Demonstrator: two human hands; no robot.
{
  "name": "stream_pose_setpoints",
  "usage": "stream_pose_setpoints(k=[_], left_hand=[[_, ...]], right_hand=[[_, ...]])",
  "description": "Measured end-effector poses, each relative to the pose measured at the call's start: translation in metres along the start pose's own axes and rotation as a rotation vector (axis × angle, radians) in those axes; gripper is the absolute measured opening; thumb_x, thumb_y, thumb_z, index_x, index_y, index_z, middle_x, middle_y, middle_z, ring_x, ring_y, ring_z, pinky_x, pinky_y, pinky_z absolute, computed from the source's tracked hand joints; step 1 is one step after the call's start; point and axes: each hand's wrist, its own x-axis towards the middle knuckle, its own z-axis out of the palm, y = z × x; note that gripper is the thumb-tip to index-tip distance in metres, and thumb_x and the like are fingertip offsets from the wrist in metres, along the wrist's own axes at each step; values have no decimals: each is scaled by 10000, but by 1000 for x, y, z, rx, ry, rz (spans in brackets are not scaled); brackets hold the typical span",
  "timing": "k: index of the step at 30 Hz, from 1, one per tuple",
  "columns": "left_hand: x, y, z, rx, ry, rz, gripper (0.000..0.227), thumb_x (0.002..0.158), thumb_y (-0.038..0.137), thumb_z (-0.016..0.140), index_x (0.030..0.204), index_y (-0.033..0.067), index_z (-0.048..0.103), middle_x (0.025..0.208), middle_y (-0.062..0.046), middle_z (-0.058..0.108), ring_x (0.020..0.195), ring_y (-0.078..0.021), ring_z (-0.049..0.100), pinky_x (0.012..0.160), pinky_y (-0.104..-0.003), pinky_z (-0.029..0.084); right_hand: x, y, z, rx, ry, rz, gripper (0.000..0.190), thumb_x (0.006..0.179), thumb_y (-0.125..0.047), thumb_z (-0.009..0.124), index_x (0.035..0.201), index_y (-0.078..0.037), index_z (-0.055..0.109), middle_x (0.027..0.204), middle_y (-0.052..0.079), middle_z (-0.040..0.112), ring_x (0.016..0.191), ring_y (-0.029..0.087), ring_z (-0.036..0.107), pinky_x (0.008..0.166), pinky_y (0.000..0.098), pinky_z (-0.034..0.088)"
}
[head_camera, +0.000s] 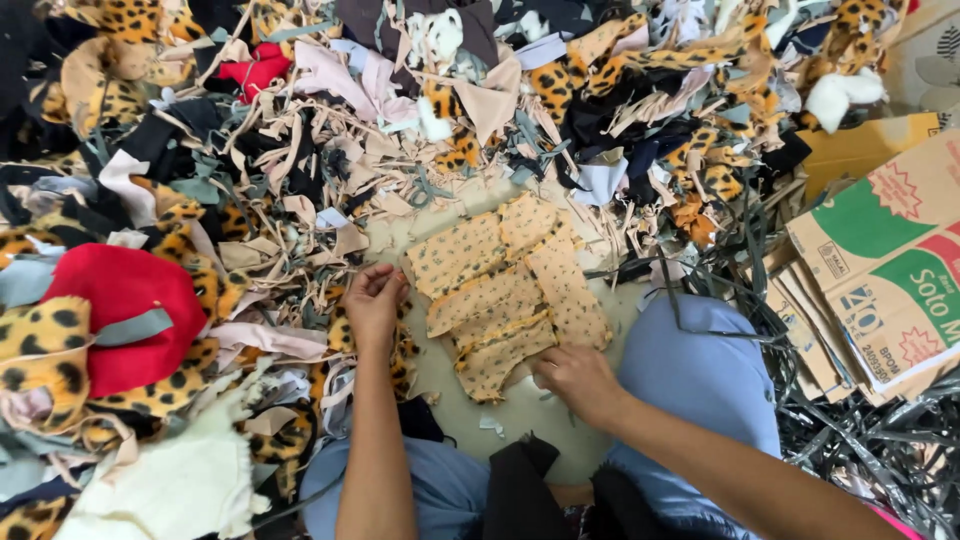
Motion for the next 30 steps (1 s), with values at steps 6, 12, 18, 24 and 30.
stream_pose_setpoints(k=[6, 12, 18, 24, 30], left_hand=[[-6, -7, 0, 160, -13, -33, 190, 889, 34, 732, 1071, 11, 682, 909, -178, 739, 732, -205, 733, 639, -302, 659], [-41, -13, -23, 975, -283, -103, 245, 742, 205, 718, 966, 229, 818, 827, -36, 796, 827, -237, 770, 753, -380, 633], [-82, -3, -28, 924, -278, -44, 252, 795, 123, 722, 1020, 153, 831, 878, -90, 785, 889, -287, 757, 777, -418, 606], [-142, 58, -39, 987, -337, -68, 627, 720, 162, 843, 1308, 60, 648, 1113, -186, 750, 1204, -392, 659, 1026, -515, 511], [-142, 55, -83, 1016, -217, -55, 383, 798, 239, 791, 1160, 167, 688, 1143, -71, 774, 1177, -311, 684, 1036, -482, 502]], right_hand=[[3, -4, 3, -114, 185, -108, 174, 800, -318, 820, 882, -175, 761, 826, 4, 755, 734, 162, 739, 587, 260, 547], [7, -13, -13, -169, 311, -125, 164, 780, -326, 808, 736, -194, 721, 676, -25, 709, 569, 133, 687, 484, 232, 494], [4, -16, -27, -174, 348, -142, 175, 785, -340, 807, 745, -191, 725, 674, -29, 703, 556, 134, 682, 477, 240, 485], [4, 5, -57, 183, 137, 168, 203, 915, -390, 685, 960, -199, 736, 911, 14, 712, 806, 211, 706, 631, 313, 544], [21, 128, -83, -306, 276, 477, 452, 746, -286, 786, 1186, -260, 689, 1331, 8, 589, 1139, 268, 609, 878, 433, 541]])
